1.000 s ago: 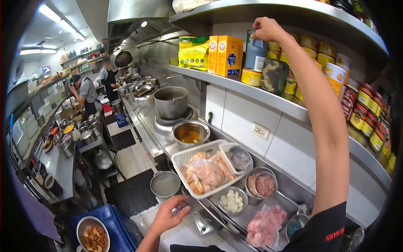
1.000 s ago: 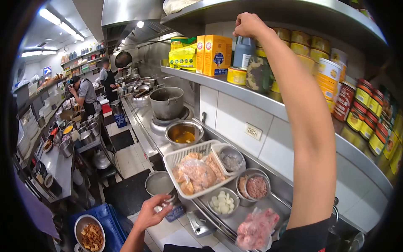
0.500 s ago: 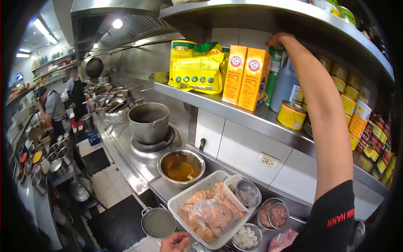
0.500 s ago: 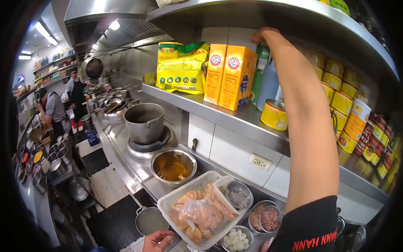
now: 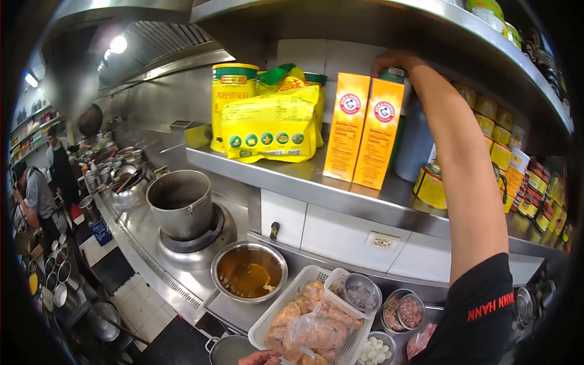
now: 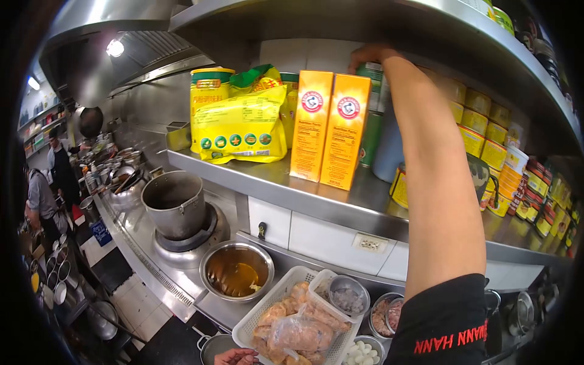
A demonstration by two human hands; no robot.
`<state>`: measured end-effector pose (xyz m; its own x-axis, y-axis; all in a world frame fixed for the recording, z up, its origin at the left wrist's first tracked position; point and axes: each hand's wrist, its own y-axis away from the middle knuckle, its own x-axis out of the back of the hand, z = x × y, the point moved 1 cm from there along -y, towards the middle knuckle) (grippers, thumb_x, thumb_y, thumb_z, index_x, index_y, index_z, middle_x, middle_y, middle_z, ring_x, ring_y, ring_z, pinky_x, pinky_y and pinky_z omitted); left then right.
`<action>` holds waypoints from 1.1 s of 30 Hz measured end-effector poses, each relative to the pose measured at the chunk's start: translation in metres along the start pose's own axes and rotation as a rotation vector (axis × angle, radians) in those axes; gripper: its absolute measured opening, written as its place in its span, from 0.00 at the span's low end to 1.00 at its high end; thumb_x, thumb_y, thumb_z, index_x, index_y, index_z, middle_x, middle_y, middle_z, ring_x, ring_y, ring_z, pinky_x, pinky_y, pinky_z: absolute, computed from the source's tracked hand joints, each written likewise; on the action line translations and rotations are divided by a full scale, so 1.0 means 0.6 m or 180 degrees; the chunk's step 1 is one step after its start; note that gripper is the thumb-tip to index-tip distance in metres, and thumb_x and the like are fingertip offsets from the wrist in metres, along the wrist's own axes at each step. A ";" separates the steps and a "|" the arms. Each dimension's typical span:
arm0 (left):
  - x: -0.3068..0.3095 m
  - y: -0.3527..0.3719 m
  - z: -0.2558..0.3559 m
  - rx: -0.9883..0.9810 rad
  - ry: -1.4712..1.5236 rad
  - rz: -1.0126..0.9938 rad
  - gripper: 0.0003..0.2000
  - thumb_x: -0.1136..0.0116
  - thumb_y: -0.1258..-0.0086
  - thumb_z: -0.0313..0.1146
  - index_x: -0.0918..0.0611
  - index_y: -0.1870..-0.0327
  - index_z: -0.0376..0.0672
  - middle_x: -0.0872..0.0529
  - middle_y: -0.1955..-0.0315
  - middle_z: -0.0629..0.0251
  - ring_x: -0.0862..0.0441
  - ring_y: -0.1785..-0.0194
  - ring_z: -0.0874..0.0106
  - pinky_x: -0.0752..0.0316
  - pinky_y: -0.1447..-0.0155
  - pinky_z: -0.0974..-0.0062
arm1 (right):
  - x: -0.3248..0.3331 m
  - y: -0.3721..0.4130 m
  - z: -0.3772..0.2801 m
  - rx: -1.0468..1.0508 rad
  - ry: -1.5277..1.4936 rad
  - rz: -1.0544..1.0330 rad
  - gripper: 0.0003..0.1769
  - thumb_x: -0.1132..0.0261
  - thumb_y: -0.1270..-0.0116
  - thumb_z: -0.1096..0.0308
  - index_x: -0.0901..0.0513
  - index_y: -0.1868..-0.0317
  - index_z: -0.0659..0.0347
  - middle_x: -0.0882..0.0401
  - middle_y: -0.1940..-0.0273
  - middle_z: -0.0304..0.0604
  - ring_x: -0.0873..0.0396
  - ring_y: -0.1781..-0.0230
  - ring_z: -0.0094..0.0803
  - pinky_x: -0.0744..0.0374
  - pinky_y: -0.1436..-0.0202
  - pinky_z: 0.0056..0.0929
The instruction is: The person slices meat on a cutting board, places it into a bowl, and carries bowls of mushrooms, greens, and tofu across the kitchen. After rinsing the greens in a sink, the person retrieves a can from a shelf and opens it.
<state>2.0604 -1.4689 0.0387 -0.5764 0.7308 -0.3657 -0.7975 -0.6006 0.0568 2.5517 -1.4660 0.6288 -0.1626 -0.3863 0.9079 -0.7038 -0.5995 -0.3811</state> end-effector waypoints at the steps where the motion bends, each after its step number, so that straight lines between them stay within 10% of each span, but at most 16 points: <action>1: 0.001 -0.007 0.002 0.0015 -0.0018 -0.0063 0.11 0.40 0.29 0.27 0.19 0.49 0.33 0.13 0.65 0.62 0.18 0.63 0.76 0.24 0.58 0.79 | -0.001 0.006 -0.005 0.0179 -0.0071 -0.0156 0.19 0.27 0.58 0.57 0.11 0.63 0.54 0.13 0.62 0.40 0.16 0.68 0.33 0.20 0.61 0.34; 7: 0.001 -0.047 -0.001 -0.0101 -0.0206 -0.0543 0.11 0.40 0.30 0.27 0.19 0.49 0.34 0.13 0.59 0.62 0.17 0.58 0.75 0.24 0.54 0.79 | -0.002 0.038 -0.032 0.0831 0.0112 -0.0521 0.22 0.30 0.55 0.52 0.11 0.60 0.53 0.13 0.59 0.40 0.16 0.65 0.30 0.20 0.60 0.31; 13: -0.010 -0.062 -0.005 0.0156 -0.0335 -0.0707 0.12 0.39 0.30 0.27 0.19 0.49 0.34 0.13 0.58 0.61 0.17 0.56 0.74 0.23 0.53 0.78 | -0.023 0.112 -0.052 0.0476 0.0580 0.1404 0.37 0.25 0.63 0.50 0.16 0.53 0.68 0.18 0.49 0.56 0.19 0.47 0.46 0.23 0.43 0.40; 22: -0.023 -0.073 -0.047 0.0064 -0.0713 -0.0762 0.10 0.40 0.29 0.30 0.19 0.51 0.36 0.14 0.62 0.63 0.17 0.59 0.76 0.22 0.53 0.79 | -0.033 0.209 -0.032 0.0394 -0.0319 0.2494 0.57 0.24 0.64 0.47 0.35 0.36 0.73 0.37 0.34 0.68 0.37 0.32 0.58 0.34 0.30 0.44; 33: -0.073 -0.068 -0.034 0.0136 -0.0931 -0.1162 0.12 0.39 0.30 0.30 0.19 0.50 0.33 0.14 0.63 0.62 0.18 0.60 0.75 0.23 0.54 0.78 | -0.067 0.306 -0.043 0.1234 -0.0322 0.4224 0.47 0.24 0.58 0.49 0.31 0.42 0.70 0.31 0.49 0.64 0.33 0.44 0.55 0.31 0.42 0.49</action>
<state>2.1216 -1.4831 0.0332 -0.2778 0.9562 -0.0921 -0.9605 -0.2778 0.0134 2.4108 -1.5426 0.5270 -0.4902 -0.8532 -0.1782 0.1741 0.1044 -0.9792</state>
